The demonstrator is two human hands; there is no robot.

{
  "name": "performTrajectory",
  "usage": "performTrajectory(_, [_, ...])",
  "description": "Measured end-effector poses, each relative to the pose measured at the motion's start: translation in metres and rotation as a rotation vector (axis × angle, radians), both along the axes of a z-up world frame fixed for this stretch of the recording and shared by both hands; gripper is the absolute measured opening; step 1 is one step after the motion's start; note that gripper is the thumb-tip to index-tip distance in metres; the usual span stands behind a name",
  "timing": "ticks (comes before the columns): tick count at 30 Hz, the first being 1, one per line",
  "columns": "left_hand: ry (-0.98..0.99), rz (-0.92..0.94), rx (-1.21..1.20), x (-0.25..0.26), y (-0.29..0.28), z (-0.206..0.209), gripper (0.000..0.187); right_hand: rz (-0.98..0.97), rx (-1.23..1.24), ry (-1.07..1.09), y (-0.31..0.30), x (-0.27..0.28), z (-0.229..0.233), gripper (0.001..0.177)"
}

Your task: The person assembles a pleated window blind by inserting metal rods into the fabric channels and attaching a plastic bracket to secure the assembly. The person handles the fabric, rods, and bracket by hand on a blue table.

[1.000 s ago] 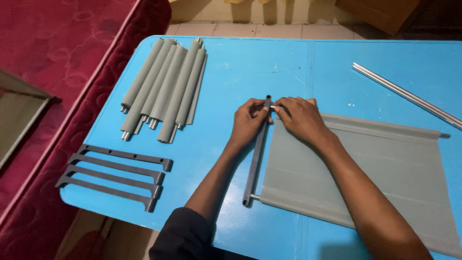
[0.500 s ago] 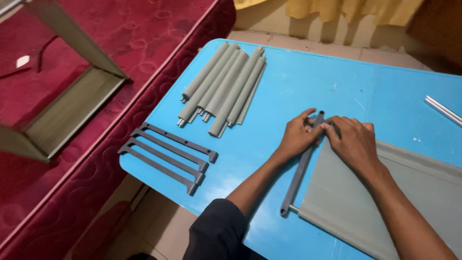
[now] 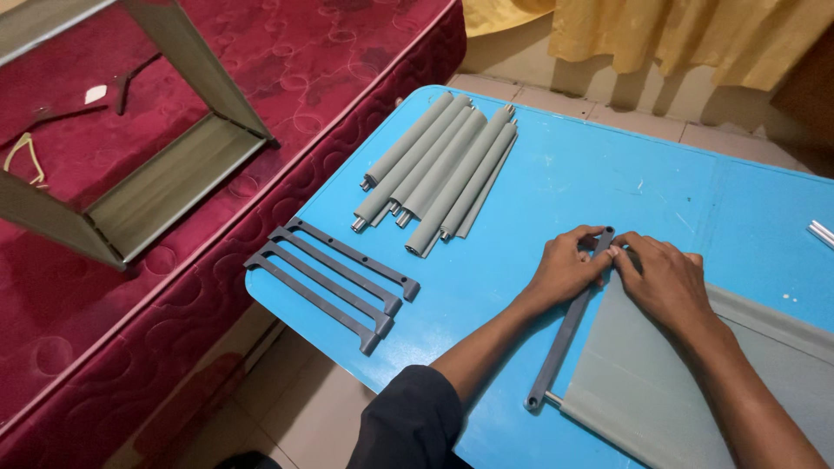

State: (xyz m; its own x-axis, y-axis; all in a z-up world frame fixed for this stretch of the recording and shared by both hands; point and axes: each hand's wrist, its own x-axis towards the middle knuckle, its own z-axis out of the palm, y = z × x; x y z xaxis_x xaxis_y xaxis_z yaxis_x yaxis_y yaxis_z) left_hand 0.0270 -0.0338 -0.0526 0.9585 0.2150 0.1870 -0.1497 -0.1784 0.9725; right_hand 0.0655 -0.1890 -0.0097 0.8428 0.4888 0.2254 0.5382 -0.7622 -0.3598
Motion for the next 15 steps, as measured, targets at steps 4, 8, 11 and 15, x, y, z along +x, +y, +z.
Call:
performTrajectory(4, [-0.024, -0.017, 0.043, 0.002, 0.002, -0.003, 0.057, 0.01, 0.001, -0.007, -0.002, 0.0, -0.001, 0.026])
performTrajectory(8, [0.003, -0.014, 0.029, 0.001, 0.001, -0.005, 0.056, -0.01, -0.008, -0.004, -0.001, 0.0, -0.002, 0.026])
performTrajectory(11, [0.005, 0.006, 0.035, 0.001, -0.002, -0.008, 0.054, 0.0, -0.002, -0.042, -0.003, -0.002, -0.003, 0.025])
performTrajectory(15, [-0.093, -0.011, -0.061, 0.005, -0.004, -0.016, 0.05, 0.038, 0.032, -0.068, -0.003, -0.001, -0.001, 0.027])
